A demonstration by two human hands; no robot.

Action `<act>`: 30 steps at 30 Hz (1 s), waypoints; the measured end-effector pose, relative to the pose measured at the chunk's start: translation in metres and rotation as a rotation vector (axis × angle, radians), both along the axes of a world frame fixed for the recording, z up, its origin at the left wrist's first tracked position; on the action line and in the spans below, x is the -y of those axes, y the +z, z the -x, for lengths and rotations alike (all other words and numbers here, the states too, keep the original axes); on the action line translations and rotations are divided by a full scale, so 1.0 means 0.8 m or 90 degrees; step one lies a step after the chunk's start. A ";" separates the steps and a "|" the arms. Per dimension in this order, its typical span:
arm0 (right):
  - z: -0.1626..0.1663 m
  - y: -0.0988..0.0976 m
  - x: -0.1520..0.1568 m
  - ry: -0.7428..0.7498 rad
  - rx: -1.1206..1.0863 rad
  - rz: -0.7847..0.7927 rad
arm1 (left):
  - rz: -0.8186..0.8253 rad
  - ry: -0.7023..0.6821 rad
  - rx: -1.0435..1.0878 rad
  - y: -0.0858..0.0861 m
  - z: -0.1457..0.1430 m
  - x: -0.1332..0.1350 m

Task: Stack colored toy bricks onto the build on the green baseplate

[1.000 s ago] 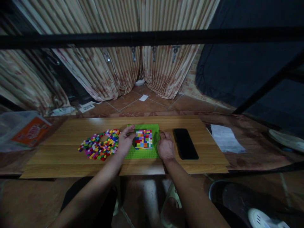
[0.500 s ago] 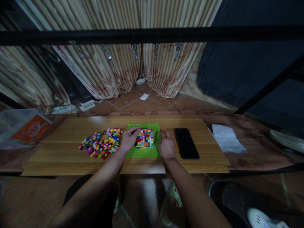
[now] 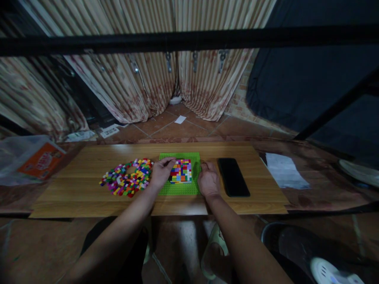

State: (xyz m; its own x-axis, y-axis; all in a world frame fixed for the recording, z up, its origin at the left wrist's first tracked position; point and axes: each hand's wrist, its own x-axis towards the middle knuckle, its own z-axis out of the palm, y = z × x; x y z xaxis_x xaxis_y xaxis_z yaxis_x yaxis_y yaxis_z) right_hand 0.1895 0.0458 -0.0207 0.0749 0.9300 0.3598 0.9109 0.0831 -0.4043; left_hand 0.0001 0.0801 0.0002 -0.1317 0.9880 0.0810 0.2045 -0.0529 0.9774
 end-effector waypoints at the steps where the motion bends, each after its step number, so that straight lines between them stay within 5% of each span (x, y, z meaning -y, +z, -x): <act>1: 0.000 0.001 0.000 0.002 0.000 -0.001 | 0.006 0.005 -0.003 0.000 0.000 0.000; 30: 0.001 -0.001 0.000 -0.005 0.009 -0.001 | 0.085 0.017 0.044 0.000 0.001 -0.015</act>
